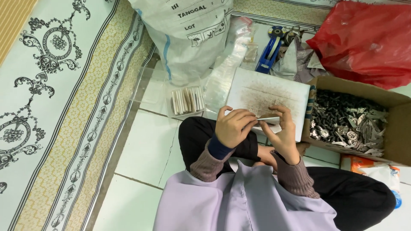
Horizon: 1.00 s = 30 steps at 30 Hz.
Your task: Arranging small circular metal parts on a template board and handling packaging strips.
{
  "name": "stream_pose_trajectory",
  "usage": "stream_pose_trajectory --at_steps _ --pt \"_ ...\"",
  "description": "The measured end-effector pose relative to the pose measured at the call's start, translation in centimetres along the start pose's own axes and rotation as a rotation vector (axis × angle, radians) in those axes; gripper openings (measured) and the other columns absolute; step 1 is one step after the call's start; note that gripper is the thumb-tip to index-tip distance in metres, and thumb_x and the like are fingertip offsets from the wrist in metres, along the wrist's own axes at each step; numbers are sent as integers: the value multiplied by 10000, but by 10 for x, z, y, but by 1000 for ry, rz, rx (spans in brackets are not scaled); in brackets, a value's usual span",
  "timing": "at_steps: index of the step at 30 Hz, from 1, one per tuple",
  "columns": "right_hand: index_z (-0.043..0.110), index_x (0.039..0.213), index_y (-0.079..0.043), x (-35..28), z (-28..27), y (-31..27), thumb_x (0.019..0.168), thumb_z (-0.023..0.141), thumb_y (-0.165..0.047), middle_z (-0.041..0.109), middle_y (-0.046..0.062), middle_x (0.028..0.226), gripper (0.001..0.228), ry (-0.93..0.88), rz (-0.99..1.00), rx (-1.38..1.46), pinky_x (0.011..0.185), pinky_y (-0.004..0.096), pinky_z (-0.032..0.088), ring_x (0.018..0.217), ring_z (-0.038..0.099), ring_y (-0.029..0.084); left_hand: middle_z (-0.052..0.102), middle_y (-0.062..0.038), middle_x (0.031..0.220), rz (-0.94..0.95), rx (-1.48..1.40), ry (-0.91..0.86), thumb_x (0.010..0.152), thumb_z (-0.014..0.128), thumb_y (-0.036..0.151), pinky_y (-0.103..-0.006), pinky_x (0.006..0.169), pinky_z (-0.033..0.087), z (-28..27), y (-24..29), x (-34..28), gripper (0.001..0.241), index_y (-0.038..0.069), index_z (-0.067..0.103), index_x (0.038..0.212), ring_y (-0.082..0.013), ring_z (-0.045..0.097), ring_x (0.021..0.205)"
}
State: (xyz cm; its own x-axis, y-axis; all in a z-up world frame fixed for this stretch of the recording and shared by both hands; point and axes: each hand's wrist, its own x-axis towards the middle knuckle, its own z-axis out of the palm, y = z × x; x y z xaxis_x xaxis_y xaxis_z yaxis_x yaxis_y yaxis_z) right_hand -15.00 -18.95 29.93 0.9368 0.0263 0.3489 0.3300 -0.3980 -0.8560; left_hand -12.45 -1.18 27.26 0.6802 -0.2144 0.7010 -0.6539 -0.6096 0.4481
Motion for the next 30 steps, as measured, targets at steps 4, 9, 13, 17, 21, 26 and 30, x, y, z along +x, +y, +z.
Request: stream_pose_trajectory --at_steps 4,9,13,17,21,26,30 --pt "653 1221 -58 3 5 18 918 786 -69 772 123 988 331 -43 -25 -111 921 490 542 994 728 320 746 87 956 -11 58 -15 933 740 265 -398 928 423 4 -13 -11 29 245 752 917 -114 717 903" --pt "764 1016 -48 4 9 28 872 791 10 773 121 913 157 -113 -86 -42 902 472 556 959 742 331 769 19 959 -58 -27 -97 915 746 282 -364 861 463 -9 -19 -13 194 190 738 1086 -173 752 834" --pt "779 1039 -62 5 17 31 880 794 -10 780 108 932 168 -144 -77 -37 904 469 560 952 744 323 770 20 870 -65 -42 -112 938 727 240 -340 832 481 -6 -35 -31 79 195 748 999 -176 756 780" --pt "695 1218 7 11 24 30 977 721 -67 739 211 1062 253 -137 7 -9 949 532 521 1059 695 404 780 3 834 -197 36 -140 929 727 257 -343 747 527 -29 -60 -35 78 204 751 980 -214 763 760" --pt "554 1372 91 16 23 39 997 703 -84 665 319 1163 441 -184 137 4 962 582 498 1110 643 469 784 -34 835 -501 133 -109 969 701 339 -371 698 585 -54 -127 -58 143 210 752 1000 -264 767 787" --pt "532 1387 105 15 30 66 1002 685 -61 647 343 1164 446 -241 218 19 946 598 500 1106 639 490 780 -118 868 -757 171 -52 1015 652 287 -409 728 602 -80 -203 -75 195 114 741 994 -328 764 835" --pt "570 1392 40 17 48 89 997 705 -102 670 298 1163 441 -287 290 82 924 546 523 1106 658 441 776 -148 904 -894 272 8 1042 604 256 -429 706 618 -68 -267 -106 218 86 737 1013 -327 759 852"
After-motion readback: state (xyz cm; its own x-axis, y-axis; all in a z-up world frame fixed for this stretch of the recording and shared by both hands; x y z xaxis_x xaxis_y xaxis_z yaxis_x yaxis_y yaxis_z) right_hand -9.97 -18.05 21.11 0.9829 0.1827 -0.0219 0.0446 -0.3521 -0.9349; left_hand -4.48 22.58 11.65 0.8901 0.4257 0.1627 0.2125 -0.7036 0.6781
